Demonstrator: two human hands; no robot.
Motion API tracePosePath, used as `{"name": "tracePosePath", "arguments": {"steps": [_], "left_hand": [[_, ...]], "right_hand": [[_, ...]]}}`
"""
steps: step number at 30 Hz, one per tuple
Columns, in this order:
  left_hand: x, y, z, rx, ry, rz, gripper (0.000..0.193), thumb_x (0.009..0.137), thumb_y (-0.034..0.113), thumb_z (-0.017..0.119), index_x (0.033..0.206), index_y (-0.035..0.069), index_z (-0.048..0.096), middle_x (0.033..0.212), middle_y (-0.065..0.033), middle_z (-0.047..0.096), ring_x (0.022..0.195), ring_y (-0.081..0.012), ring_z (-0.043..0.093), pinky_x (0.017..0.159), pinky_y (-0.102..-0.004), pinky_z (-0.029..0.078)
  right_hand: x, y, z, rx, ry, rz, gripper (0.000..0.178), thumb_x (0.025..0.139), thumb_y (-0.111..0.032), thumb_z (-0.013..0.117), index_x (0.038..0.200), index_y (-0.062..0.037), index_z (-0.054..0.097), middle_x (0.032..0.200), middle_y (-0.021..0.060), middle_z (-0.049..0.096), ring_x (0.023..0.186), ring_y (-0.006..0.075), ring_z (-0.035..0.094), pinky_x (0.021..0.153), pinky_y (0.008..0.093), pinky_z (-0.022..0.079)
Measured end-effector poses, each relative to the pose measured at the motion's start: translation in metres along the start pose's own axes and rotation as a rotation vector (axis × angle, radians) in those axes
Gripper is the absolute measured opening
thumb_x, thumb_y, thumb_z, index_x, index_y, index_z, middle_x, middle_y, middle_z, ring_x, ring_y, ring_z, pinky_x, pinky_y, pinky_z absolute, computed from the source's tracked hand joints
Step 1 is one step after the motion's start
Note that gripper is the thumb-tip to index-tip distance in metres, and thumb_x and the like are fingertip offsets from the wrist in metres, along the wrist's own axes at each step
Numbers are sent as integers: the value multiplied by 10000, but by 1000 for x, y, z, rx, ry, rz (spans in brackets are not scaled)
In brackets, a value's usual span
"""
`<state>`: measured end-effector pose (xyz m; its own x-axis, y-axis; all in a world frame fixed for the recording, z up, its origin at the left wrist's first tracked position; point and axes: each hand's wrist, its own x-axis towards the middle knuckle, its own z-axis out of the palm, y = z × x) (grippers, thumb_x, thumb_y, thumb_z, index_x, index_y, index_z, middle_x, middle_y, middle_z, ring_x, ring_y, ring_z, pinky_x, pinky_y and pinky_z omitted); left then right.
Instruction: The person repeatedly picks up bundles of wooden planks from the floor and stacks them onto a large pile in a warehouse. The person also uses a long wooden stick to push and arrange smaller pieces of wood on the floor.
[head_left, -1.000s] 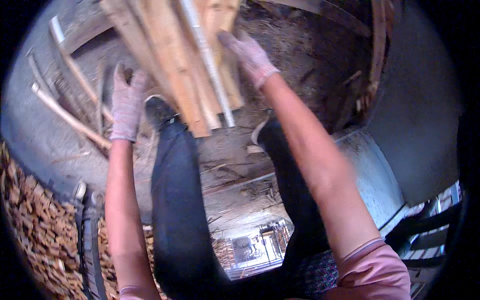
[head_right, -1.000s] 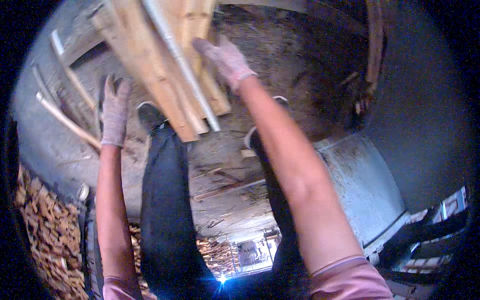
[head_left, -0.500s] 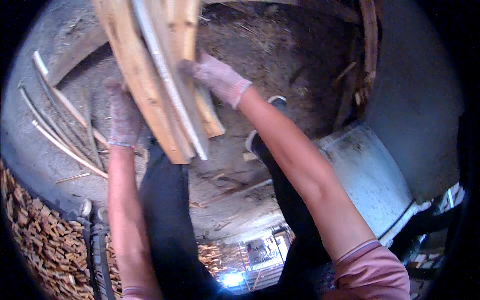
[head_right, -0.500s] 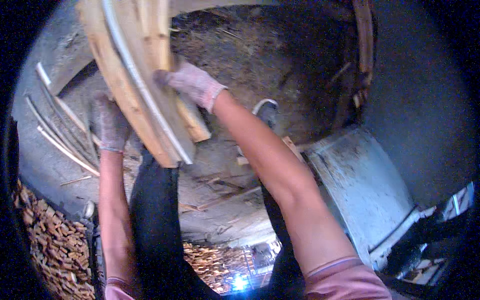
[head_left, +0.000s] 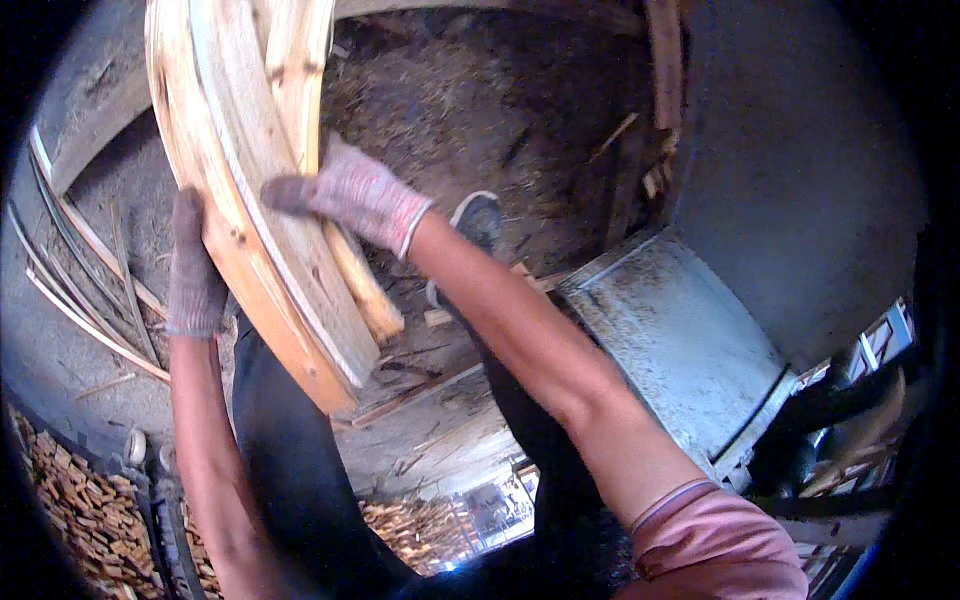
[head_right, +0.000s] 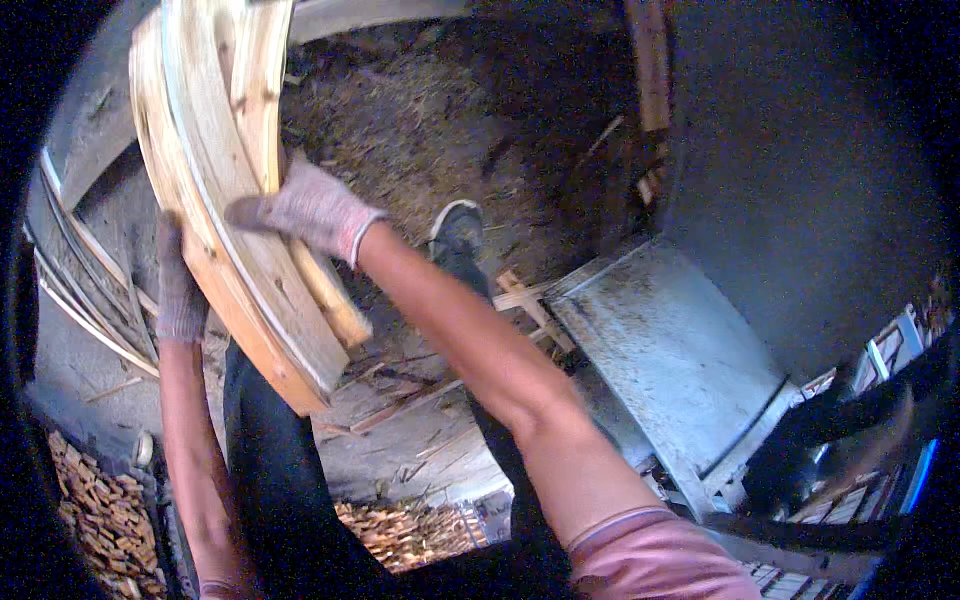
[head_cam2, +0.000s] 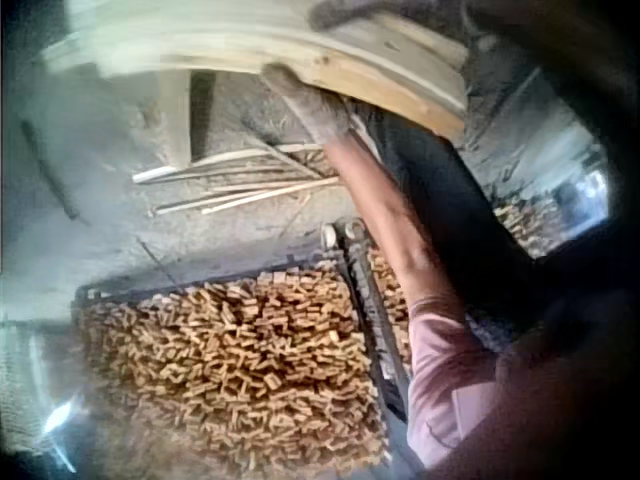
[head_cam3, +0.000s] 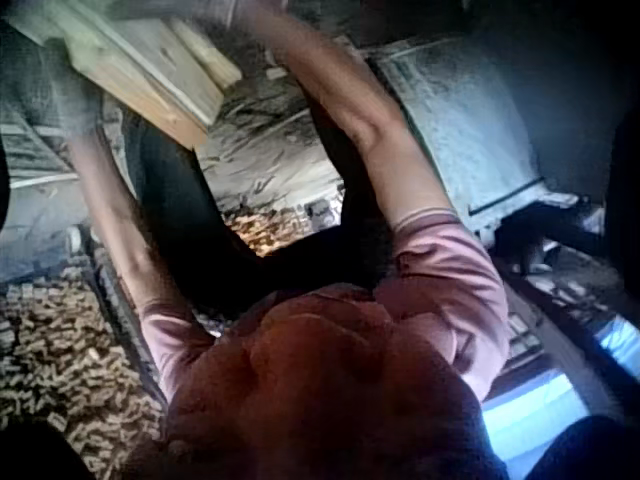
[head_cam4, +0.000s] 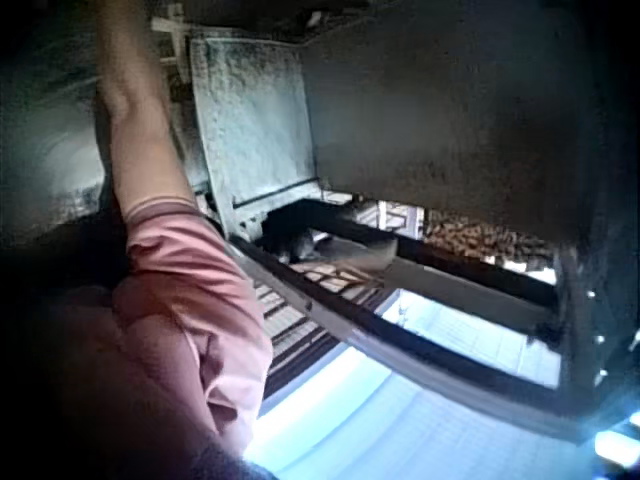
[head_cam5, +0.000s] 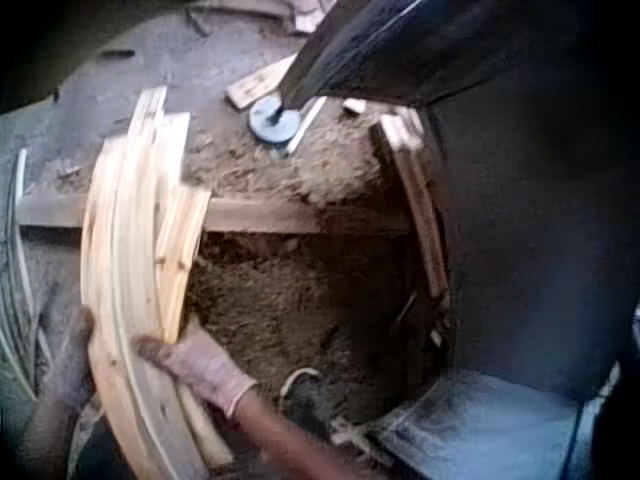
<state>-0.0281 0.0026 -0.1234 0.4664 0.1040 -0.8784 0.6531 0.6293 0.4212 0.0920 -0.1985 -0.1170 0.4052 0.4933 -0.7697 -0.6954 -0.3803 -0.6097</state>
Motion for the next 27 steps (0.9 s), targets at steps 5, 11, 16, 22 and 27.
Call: {"name": "tracePosePath", "arguments": {"steps": [5,11,16,22,27], "left_hand": [[-73,8,46,-156,-80,-68,894,949,667,569,1515,-7,415,1437,-180,568,1274,-297,599,1115,-427,476],[-192,14,89,-322,-38,-131,840,959,595,611,1508,-8,410,1434,-181,563,1259,-285,595,1109,-427,475],[-261,23,98,-361,-12,-337,681,1005,489,602,1471,10,475,1401,-125,595,1260,-239,583,1115,-391,445],[-275,11,96,-465,-83,-413,816,961,583,639,1498,4,436,1418,-167,578,1236,-290,610,1068,-417,498],[-321,3,111,-397,58,-517,757,1009,554,578,1513,10,424,1404,-131,581,1219,-249,606,1064,-375,492]], "right_hand": [[-61,-35,-1,114,-88,104,776,852,-391,812,1389,83,515,1296,187,660,1156,213,625,1001,326,502],[-175,-110,11,46,-64,234,742,858,-433,772,1371,63,568,1289,215,676,1158,253,642,1033,347,489],[-238,-124,22,19,-46,421,817,871,-477,768,1417,75,513,1334,204,645,1189,234,622,1043,323,472],[-253,-134,34,100,46,562,844,890,-435,780,1453,86,429,1337,210,638,1187,231,624,1034,338,491],[-289,-138,32,17,1,702,860,902,-446,770,1471,81,400,1320,215,646,1185,239,629,1038,339,492]]}}
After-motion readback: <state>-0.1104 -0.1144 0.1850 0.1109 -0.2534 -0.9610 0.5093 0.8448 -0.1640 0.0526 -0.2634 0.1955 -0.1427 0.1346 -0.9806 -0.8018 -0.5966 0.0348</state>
